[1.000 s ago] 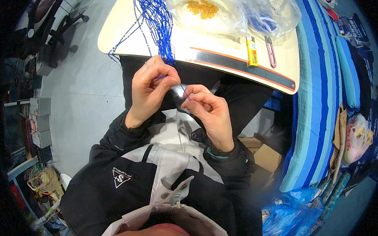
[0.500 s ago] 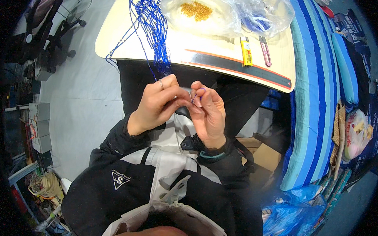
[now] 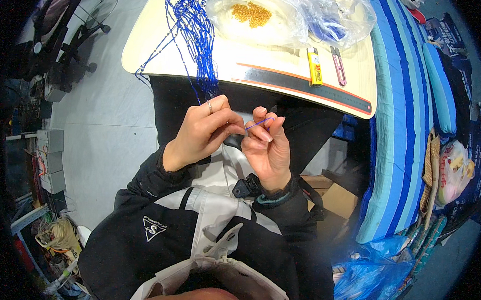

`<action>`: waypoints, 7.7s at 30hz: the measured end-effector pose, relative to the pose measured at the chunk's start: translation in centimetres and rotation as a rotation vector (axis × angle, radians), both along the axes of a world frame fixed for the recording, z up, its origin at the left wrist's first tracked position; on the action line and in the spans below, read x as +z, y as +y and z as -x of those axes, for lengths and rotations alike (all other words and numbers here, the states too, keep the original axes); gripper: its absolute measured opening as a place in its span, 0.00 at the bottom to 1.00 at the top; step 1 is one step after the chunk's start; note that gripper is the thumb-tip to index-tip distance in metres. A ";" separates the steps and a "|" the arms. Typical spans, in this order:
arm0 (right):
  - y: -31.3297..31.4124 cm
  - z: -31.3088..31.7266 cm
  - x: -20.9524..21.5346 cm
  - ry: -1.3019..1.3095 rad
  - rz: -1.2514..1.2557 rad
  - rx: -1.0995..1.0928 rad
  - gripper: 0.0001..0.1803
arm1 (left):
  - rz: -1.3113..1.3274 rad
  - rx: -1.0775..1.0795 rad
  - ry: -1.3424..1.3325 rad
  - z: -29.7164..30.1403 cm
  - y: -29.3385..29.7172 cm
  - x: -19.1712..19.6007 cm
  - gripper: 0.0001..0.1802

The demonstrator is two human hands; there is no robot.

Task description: The person threads small beads onto blue netting strands, measures lengths against a ruler, ties knots, and uses a lighter to melt and seal the net ends. The person repeats these steps for multiple strands.

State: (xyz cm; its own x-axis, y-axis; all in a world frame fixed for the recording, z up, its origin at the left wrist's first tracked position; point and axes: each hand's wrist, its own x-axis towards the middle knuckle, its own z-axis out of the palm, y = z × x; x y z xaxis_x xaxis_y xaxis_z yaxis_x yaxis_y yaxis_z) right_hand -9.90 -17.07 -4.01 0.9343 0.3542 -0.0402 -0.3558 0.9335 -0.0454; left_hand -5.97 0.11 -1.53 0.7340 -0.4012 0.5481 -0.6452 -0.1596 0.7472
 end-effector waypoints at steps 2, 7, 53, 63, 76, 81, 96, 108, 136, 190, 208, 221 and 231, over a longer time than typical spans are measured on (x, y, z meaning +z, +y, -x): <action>0.0 0.0 -0.1 -0.002 0.007 -0.008 0.13 | -0.009 0.006 -0.005 0.0 0.0 0.0 0.07; 0.1 0.0 -0.5 0.004 0.058 -0.068 0.14 | -0.039 0.006 -0.049 0.1 -0.2 -0.1 0.07; 0.7 0.7 0.1 -0.483 1.408 -0.633 0.13 | 0.061 0.006 0.065 -0.1 0.4 0.1 0.04; 0.5 1.1 1.0 -0.425 1.426 -0.476 0.09 | 0.083 0.062 0.078 -0.1 0.6 0.1 0.04; 0.3 1.1 1.0 -0.307 1.312 -0.458 0.12 | 0.071 0.035 0.066 0.0 0.5 0.2 0.04; 0.4 0.9 1.0 -0.337 1.276 -0.498 0.14 | 0.044 0.061 0.069 0.1 0.6 0.5 0.05; 0.1 0.6 0.9 -0.293 1.065 -0.529 0.09 | 0.183 0.104 0.163 -0.3 0.7 -0.1 0.05; 1.3 1.1 2.0 -0.410 1.246 -0.374 0.11 | 0.243 0.114 0.233 -0.3 0.8 -0.6 0.04; 1.9 1.0 1.8 -0.327 1.255 -0.541 0.09 | 0.218 0.185 0.173 -0.3 0.9 -0.3 0.05; -9.9 -4.9 2.7 -0.419 2.558 -0.793 0.11 | -0.448 0.307 0.068 -6.4 0.6 1.3 0.09; -12.3 -3.8 2.3 -0.630 2.599 -0.812 0.19 | -0.448 0.311 0.145 -6.2 0.1 1.5 0.07; -11.5 -5.2 2.4 -0.450 2.508 -0.802 0.08 | -0.439 0.330 0.177 -6.1 0.0 1.7 0.07; -11.5 -5.0 2.6 -0.398 2.494 -0.733 0.08 | -0.445 0.329 0.165 -6.1 -0.1 1.9 0.07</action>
State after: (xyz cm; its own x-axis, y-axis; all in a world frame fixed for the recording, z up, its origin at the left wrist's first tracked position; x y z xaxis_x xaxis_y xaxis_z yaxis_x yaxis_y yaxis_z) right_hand -4.93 -28.53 -1.44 0.8851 -0.1917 0.4241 0.0707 -0.8453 -0.5296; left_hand 0.16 0.04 0.35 0.9204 -0.3033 0.2467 -0.3893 -0.6537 0.6490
